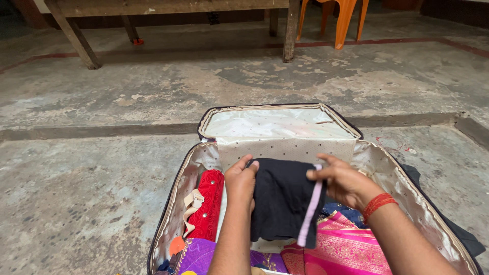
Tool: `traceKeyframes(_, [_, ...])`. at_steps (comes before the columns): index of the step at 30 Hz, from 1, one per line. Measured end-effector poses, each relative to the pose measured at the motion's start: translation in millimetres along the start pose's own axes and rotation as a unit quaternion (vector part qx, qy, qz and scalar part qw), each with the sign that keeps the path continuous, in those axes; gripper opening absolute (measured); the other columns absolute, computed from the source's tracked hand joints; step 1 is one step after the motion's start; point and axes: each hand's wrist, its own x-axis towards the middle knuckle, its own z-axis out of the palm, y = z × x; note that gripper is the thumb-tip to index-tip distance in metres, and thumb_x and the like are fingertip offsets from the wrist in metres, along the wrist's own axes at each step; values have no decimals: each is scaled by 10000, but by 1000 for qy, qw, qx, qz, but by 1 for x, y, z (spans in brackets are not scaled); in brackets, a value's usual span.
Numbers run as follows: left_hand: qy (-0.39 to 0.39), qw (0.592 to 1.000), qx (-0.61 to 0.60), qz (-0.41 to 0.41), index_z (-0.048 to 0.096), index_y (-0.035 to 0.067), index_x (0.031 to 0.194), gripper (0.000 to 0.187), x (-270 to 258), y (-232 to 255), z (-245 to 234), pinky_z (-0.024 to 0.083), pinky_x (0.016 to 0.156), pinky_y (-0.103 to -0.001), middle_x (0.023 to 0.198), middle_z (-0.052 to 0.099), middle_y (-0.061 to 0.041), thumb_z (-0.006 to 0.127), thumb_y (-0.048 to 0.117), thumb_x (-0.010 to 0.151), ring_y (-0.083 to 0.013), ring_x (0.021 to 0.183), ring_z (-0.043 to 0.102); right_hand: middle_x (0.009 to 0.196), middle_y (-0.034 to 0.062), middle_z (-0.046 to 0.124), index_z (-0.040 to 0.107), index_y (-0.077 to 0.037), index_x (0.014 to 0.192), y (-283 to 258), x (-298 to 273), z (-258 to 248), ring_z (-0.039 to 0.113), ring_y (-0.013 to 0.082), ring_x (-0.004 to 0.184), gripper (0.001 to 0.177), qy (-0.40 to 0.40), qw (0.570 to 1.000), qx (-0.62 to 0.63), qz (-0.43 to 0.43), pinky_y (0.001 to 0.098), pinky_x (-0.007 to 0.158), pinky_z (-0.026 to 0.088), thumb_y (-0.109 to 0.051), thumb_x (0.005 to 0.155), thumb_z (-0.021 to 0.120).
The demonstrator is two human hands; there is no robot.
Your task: The person unpacks a suitcase placed on the floor, removing various folded garments one by one. They handle a light purple t-shirt, a black garment, a red rolled item, and a pink fabric, placing them into a pile beside the suitcase.
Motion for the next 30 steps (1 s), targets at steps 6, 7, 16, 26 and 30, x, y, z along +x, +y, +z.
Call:
traceKeyframes(6, [-47,994,94,-19,672,-29,1287,602,-3,14,-7,569,744,-274,971,780,-138,665,-105,690,-198,794,726,893,8,767,690,-105,1273,8,4,-4,679,139,766,561,-64,964,-258,-16,291,704,543,8,728,760])
traceKeyframes(7, [-44,988,148,-5,696,-22,1259,564,-3,15,-8,568,740,-280,960,785,-136,686,-86,699,-197,795,726,868,21,750,734,-74,1204,12,10,-9,643,143,751,451,-37,956,-289,-39,294,685,518,-41,756,767])
traceKeyframes(16, [34,871,488,45,800,110,1064,328,-30,43,-1,563,833,-411,986,770,-199,779,172,743,-344,920,748,797,89,717,773,-3,1000,22,31,-20,599,164,705,281,59,936,-301,-172,317,647,474,-240,850,754])
traceKeyframes(26, [-86,833,535,115,694,55,1243,649,-41,32,22,533,943,-415,1175,700,-227,876,289,666,-356,1106,687,861,99,749,720,27,1033,3,4,3,650,168,767,393,146,914,-281,-251,317,724,519,-347,918,690])
traceKeyframes(30, [-135,870,458,-119,558,-7,1397,894,-36,13,37,618,927,-416,1173,733,-272,807,520,720,-330,1068,795,865,75,757,724,6,1027,-8,-7,9,657,143,761,382,128,926,-250,-254,309,716,531,-356,916,678])
